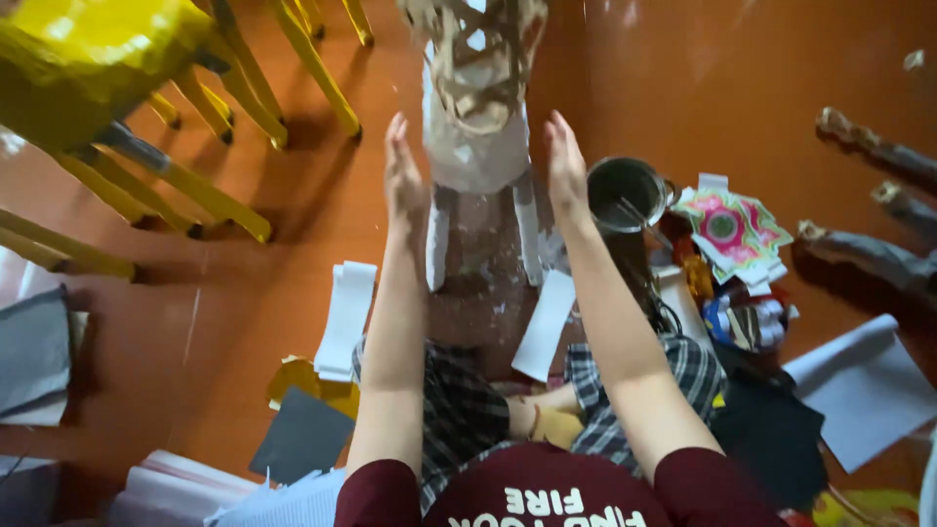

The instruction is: Applying paper and gold foil to a woven bamboo animal sculpture while sitting on the floor.

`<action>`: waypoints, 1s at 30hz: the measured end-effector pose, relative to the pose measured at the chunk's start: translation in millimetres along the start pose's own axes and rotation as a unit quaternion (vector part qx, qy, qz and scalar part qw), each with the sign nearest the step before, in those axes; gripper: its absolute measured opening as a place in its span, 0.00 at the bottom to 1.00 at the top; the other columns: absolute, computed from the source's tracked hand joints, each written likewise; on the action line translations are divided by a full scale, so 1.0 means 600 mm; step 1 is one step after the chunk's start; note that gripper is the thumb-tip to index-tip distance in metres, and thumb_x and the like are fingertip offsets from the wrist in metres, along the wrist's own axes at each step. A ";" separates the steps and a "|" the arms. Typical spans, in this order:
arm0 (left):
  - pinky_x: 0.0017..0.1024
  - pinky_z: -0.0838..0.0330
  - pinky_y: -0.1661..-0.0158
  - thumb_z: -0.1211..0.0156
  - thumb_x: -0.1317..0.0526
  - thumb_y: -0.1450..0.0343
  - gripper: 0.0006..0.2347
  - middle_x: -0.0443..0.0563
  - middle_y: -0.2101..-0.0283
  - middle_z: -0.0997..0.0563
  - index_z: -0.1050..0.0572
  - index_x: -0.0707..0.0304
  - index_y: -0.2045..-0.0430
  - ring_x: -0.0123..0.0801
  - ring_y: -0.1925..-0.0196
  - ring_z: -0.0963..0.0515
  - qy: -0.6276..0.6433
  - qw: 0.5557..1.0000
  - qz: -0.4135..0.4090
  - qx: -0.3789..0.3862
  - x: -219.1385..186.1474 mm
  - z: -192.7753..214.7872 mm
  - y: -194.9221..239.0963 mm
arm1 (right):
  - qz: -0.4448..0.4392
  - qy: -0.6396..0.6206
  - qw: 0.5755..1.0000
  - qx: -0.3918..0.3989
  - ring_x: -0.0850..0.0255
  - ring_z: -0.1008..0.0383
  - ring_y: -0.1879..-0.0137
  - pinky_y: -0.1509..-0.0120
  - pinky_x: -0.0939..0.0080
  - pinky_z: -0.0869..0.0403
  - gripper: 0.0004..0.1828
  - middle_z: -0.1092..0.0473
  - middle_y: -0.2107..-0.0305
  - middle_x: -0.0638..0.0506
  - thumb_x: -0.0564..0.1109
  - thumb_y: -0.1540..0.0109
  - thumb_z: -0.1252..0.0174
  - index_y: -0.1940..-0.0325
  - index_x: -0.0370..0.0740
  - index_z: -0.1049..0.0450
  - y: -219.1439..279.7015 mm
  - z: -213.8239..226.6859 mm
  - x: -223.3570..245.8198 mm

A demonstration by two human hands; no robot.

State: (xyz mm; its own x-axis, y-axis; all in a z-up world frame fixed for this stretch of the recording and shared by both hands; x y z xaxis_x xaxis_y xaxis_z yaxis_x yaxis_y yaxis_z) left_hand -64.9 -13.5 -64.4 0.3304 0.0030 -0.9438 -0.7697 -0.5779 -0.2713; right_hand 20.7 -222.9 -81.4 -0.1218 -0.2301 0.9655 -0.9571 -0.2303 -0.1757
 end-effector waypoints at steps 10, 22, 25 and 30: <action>0.38 0.24 0.72 0.38 0.34 0.41 0.22 0.45 0.72 0.25 0.25 0.50 0.69 0.38 0.68 0.19 -0.580 0.794 0.091 0.156 0.483 0.017 0.516 | -0.122 0.469 0.846 0.222 0.49 0.24 0.43 0.39 0.46 0.27 0.15 0.22 0.54 0.47 0.52 0.32 0.48 0.50 0.47 0.19 0.233 0.206 -0.196; 0.42 0.24 0.63 0.31 0.49 0.47 0.16 0.43 0.62 0.33 0.30 0.51 0.76 0.43 0.55 0.26 -0.558 0.759 0.166 0.294 0.480 0.016 0.516 | 0.177 0.823 0.540 0.009 0.50 0.29 0.63 0.63 0.47 0.34 0.04 0.31 0.74 0.50 0.41 0.42 0.42 0.65 0.45 0.22 0.061 0.428 -0.294; 0.43 0.25 0.60 0.30 0.50 0.43 0.17 0.46 0.64 0.27 0.30 0.49 0.69 0.45 0.54 0.22 -0.464 0.786 0.255 0.320 0.493 0.035 0.507 | 0.190 0.816 0.546 -0.004 0.49 0.28 0.66 0.69 0.48 0.30 0.11 0.32 0.73 0.47 0.41 0.43 0.41 0.56 0.43 0.22 0.084 0.413 -0.253; 0.44 0.22 0.58 0.33 0.57 0.40 0.13 0.52 0.64 0.18 0.23 0.52 0.64 0.49 0.54 0.17 -0.410 0.794 0.285 0.347 0.495 0.041 0.512 | 0.102 0.798 0.592 -0.041 0.50 0.25 0.67 0.69 0.40 0.25 0.20 0.34 0.68 0.49 0.43 0.41 0.41 0.44 0.48 0.25 0.173 0.392 -0.229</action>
State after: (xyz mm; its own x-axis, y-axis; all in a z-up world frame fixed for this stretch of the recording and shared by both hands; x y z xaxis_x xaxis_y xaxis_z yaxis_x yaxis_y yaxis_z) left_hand -216.7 -170.2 -432.9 -0.4265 0.5980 -0.6786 -0.8764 -0.0877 0.4735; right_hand 0.0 -437.4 -277.7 -0.2688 0.9568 -0.1110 -0.8809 -0.2908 -0.3735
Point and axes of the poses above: each hand's wrist, its own y-axis away from the middle knuckle, its own z-axis out of the back of the hand, x = y × z, the point moved 1 cm from there along -y, towards the middle knuckle
